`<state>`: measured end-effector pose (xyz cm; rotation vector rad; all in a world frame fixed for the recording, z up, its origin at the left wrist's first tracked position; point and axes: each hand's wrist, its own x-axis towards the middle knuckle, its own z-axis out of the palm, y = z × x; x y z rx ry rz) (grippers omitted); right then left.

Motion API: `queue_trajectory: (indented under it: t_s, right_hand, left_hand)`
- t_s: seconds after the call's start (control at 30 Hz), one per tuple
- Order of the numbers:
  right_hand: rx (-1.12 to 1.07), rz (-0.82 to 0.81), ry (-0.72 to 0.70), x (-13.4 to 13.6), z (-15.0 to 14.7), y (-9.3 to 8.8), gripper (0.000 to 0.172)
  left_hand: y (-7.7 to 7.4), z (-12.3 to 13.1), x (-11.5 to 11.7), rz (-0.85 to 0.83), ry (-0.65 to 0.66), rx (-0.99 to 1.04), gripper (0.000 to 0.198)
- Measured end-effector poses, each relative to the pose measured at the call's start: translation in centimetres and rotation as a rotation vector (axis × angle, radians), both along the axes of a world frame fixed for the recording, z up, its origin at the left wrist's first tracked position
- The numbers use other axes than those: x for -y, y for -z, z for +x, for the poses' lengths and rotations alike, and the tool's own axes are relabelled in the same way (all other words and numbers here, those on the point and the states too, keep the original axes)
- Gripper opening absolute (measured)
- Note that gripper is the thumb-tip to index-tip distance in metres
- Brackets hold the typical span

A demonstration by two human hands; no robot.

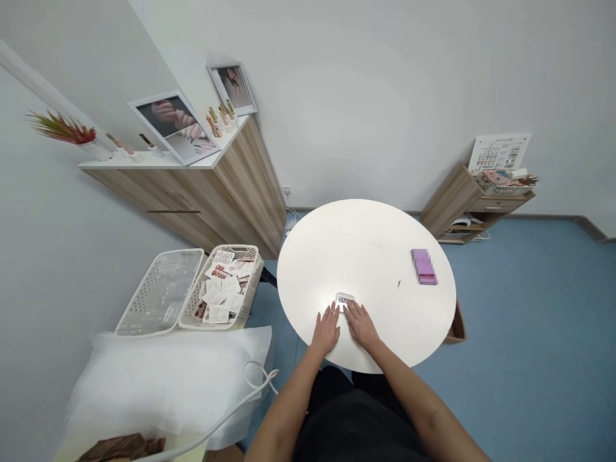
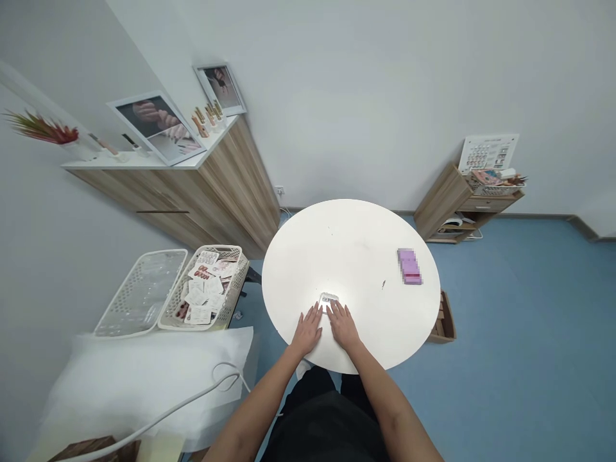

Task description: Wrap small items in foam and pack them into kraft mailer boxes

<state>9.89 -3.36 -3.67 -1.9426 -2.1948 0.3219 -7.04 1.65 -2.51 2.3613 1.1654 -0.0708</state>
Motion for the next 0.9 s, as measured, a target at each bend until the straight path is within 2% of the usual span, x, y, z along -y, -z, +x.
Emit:
queue_trajectory:
  t_s: [0.17, 0.27, 0.4, 0.53, 0.73, 0.9]
  right_hand:
    - [0.004, -0.012, -0.011, 0.0, 0.0, 0.0, 0.060]
    - [-0.012, -0.008, -0.005, -0.3, 0.0, -0.1, 0.055]
    - [-0.061, 0.013, 0.060, -1.7, 0.2, -0.2, 0.048]
    - [-0.093, -0.053, 0.085, -3.8, 1.0, -0.4, 0.056]
    - [-0.102, -0.025, 0.036, -8.4, 5.5, -1.8, 0.041]
    - [-0.084, 0.038, 0.008, -13.8, 10.2, -2.5, 0.036]
  left_hand:
    - [0.2, 0.1, 0.2, -0.002, -0.004, -0.012, 0.075]
    - [0.0, 0.1, 0.1, -0.019, -0.001, -0.029, 0.073]
    - [-0.2, 0.0, 0.0, -0.041, -0.011, -0.027, 0.074]
    - [0.1, 0.6, -0.5, -0.058, -0.060, 0.016, 0.079]
    - [1.0, 4.4, -1.6, -0.042, -0.329, -0.051, 0.094]
    - [1.6, 6.8, -1.9, -0.043, -0.404, -0.138, 0.114]
